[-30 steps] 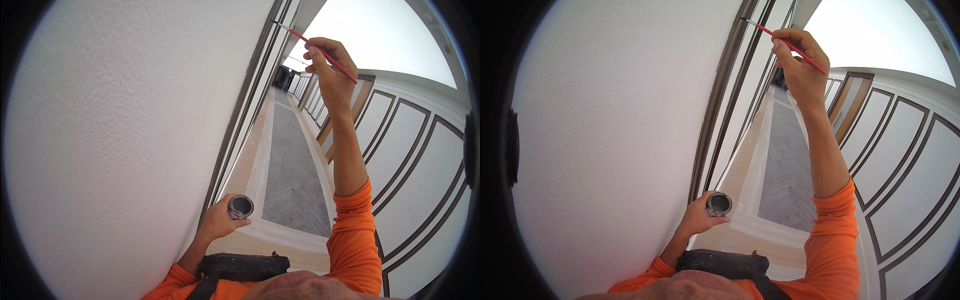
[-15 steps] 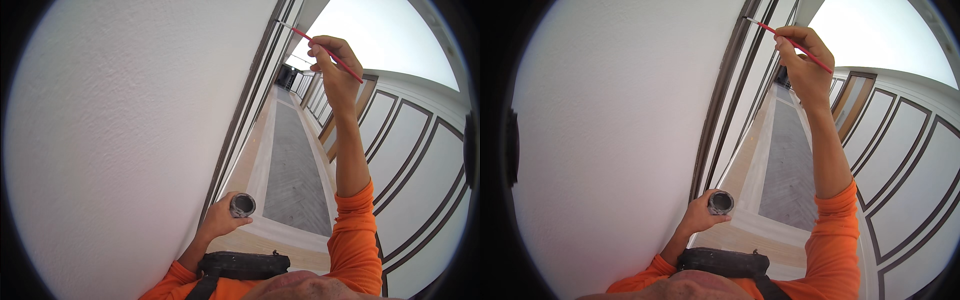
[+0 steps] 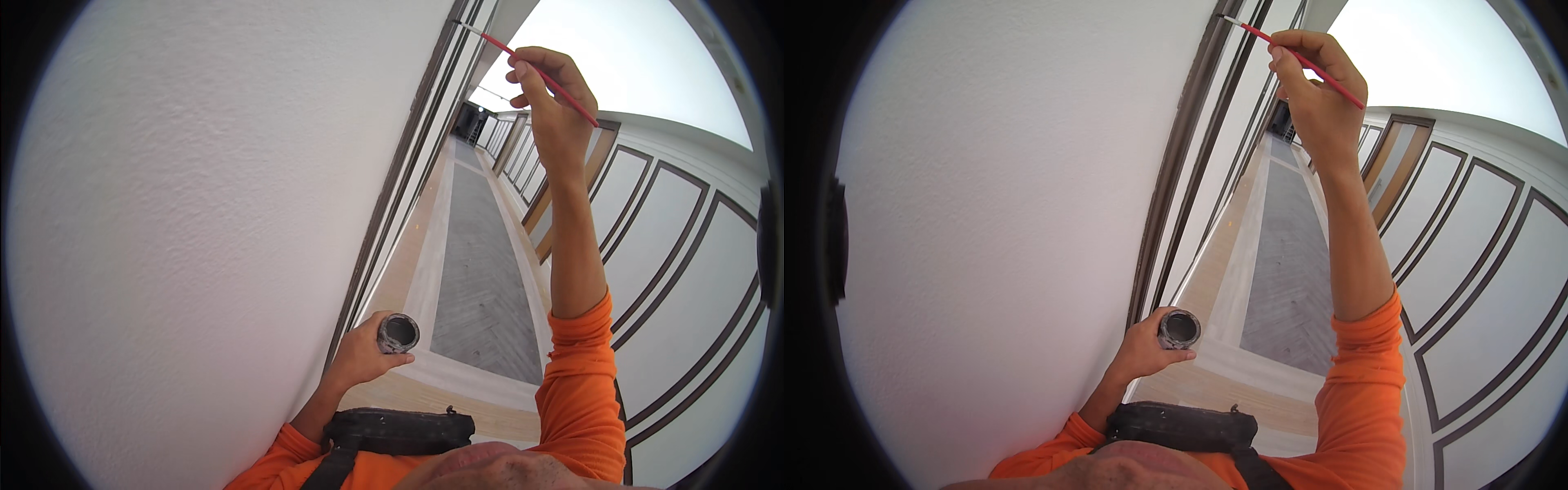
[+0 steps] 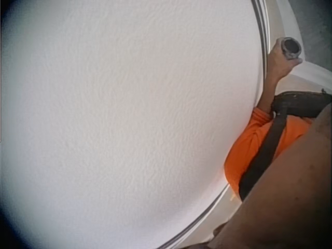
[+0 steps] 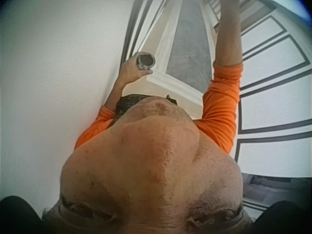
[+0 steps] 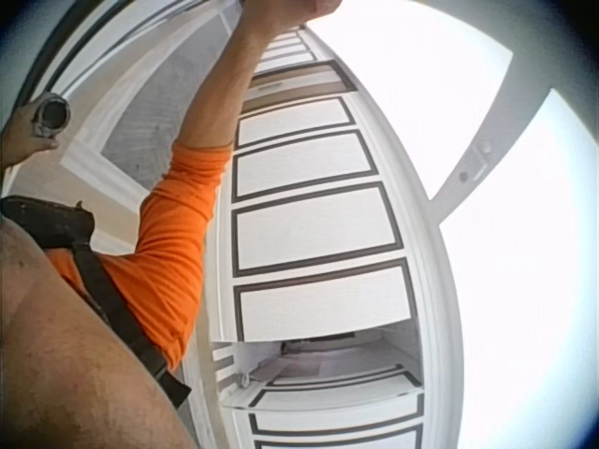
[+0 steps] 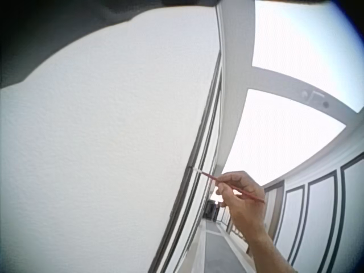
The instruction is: The person paints dark brown decorative beams on a white ceiling using a small paintbrush and a handheld paint can. They repeatedly dip the brush into the can and apply paint along the edges and surfaces of the beams in a hallway.
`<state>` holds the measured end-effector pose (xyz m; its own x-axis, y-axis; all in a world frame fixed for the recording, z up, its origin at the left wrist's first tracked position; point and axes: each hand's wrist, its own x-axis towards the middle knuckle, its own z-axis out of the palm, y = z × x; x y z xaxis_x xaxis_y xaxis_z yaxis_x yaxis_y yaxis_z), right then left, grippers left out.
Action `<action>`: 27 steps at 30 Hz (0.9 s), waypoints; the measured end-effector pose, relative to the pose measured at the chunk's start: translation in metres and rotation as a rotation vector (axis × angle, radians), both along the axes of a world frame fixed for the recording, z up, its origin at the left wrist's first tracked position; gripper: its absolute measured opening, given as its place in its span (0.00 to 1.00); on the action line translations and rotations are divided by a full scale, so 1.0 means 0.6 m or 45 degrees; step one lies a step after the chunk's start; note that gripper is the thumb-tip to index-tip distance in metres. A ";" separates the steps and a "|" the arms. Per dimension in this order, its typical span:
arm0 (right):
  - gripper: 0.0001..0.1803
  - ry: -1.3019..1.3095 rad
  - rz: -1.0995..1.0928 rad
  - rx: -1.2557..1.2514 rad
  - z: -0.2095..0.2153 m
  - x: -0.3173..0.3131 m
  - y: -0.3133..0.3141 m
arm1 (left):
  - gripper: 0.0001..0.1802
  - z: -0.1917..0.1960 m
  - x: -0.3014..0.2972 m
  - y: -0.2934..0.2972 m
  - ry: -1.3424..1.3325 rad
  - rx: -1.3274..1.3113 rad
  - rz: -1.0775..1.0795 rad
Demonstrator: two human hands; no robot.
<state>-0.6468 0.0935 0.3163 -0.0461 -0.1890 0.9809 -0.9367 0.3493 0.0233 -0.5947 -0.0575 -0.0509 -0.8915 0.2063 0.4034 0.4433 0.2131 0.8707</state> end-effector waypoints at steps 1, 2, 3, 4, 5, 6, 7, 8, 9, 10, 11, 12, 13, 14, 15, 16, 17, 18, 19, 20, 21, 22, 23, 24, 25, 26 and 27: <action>0.08 -0.003 -0.001 -0.004 0.003 0.002 -0.003 | 0.40 -0.001 0.000 0.000 0.010 0.000 0.006; 0.08 -0.006 -0.003 -0.008 0.004 0.003 -0.005 | 0.40 -0.002 0.000 0.001 0.020 -0.001 0.013; 0.08 -0.013 -0.019 0.005 0.002 0.002 -0.003 | 0.40 -0.002 0.000 0.001 0.031 -0.001 0.019; 0.08 -0.015 -0.032 0.021 0.001 0.002 -0.002 | 0.41 0.000 0.000 0.000 0.025 -0.001 0.020; 0.08 -0.016 -0.045 0.036 0.000 0.002 -0.001 | 0.41 0.001 0.002 0.000 0.018 -0.001 0.021; 0.08 -0.028 -0.036 0.044 -0.002 0.002 0.002 | 0.41 0.002 0.004 -0.001 0.012 -0.001 0.023; 0.08 -0.038 -0.027 0.052 -0.003 0.003 0.005 | 0.41 0.003 0.004 -0.001 0.013 -0.010 0.028; 0.08 -0.048 -0.018 0.060 -0.003 0.004 0.007 | 0.41 0.003 0.004 -0.002 0.013 -0.018 0.033; 0.08 -0.046 -0.004 0.036 -0.001 0.005 0.004 | 0.41 0.003 0.005 -0.002 0.013 -0.027 0.039; 0.08 -0.043 0.005 0.010 0.002 0.008 -0.001 | 0.41 0.003 0.004 -0.002 0.011 -0.029 0.033; 0.08 -0.040 0.014 -0.015 0.005 0.009 -0.004 | 0.41 0.003 0.004 -0.001 0.009 -0.032 0.027; 0.08 -0.046 0.000 -0.023 0.008 0.009 -0.004 | 0.41 0.002 0.003 0.000 0.007 -0.036 0.021; 0.08 -0.047 -0.010 -0.030 0.013 0.010 -0.005 | 0.41 0.003 0.003 -0.001 0.007 -0.033 0.025; 0.08 -0.048 -0.021 -0.037 0.017 0.012 -0.006 | 0.41 0.004 0.004 -0.001 0.007 -0.031 0.028; 0.08 -0.060 -0.033 -0.002 0.018 0.012 -0.002 | 0.41 0.005 0.005 -0.001 0.008 -0.029 0.031; 0.08 -0.069 -0.040 0.037 0.017 0.009 0.004 | 0.41 0.003 0.004 -0.002 0.014 -0.027 0.037; 0.08 -0.078 -0.047 0.075 0.016 0.008 0.006 | 0.42 0.002 0.004 -0.003 0.020 -0.025 0.043; 0.08 -0.072 0.002 0.061 0.017 0.009 0.005 | 0.42 0.002 0.003 -0.004 0.027 -0.023 0.048; 0.08 -0.079 0.046 0.045 0.014 0.010 0.007 | 0.42 0.000 0.003 -0.003 0.033 -0.018 0.042; 0.08 -0.085 0.090 0.029 0.012 0.010 0.007 | 0.41 -0.003 0.002 -0.002 0.040 -0.013 0.037; 0.08 -0.082 0.072 -0.006 0.014 0.014 0.005 | 0.41 -0.005 0.001 -0.002 0.047 -0.008 0.031; 0.07 -0.069 0.050 -0.013 0.016 0.017 0.003 | 0.41 -0.005 -0.002 -0.001 0.062 -0.015 0.035; 0.07 -0.065 0.026 -0.019 0.016 0.016 0.002 | 0.41 -0.007 -0.003 0.000 0.069 -0.021 0.037; 0.07 -0.061 0.003 -0.024 0.015 0.015 0.001 | 0.41 -0.007 -0.004 0.000 0.076 -0.027 0.040; 0.07 -0.081 -0.010 -0.022 0.012 0.016 -0.001 | 0.42 -0.004 -0.003 0.000 0.067 -0.030 0.040; 0.07 -0.101 -0.022 -0.020 0.008 0.017 -0.004 | 0.42 0.001 0.000 -0.001 0.060 -0.033 0.039; 0.07 -0.121 -0.035 -0.018 0.004 0.017 -0.005 | 0.43 0.003 0.001 -0.002 0.052 -0.036 0.039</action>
<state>-0.6365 0.0904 0.3187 -0.1436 -0.1726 0.9745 -0.9247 0.3742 -0.0700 -0.5942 -0.0586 -0.0490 -0.8804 0.1906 0.4342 0.4713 0.2514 0.8454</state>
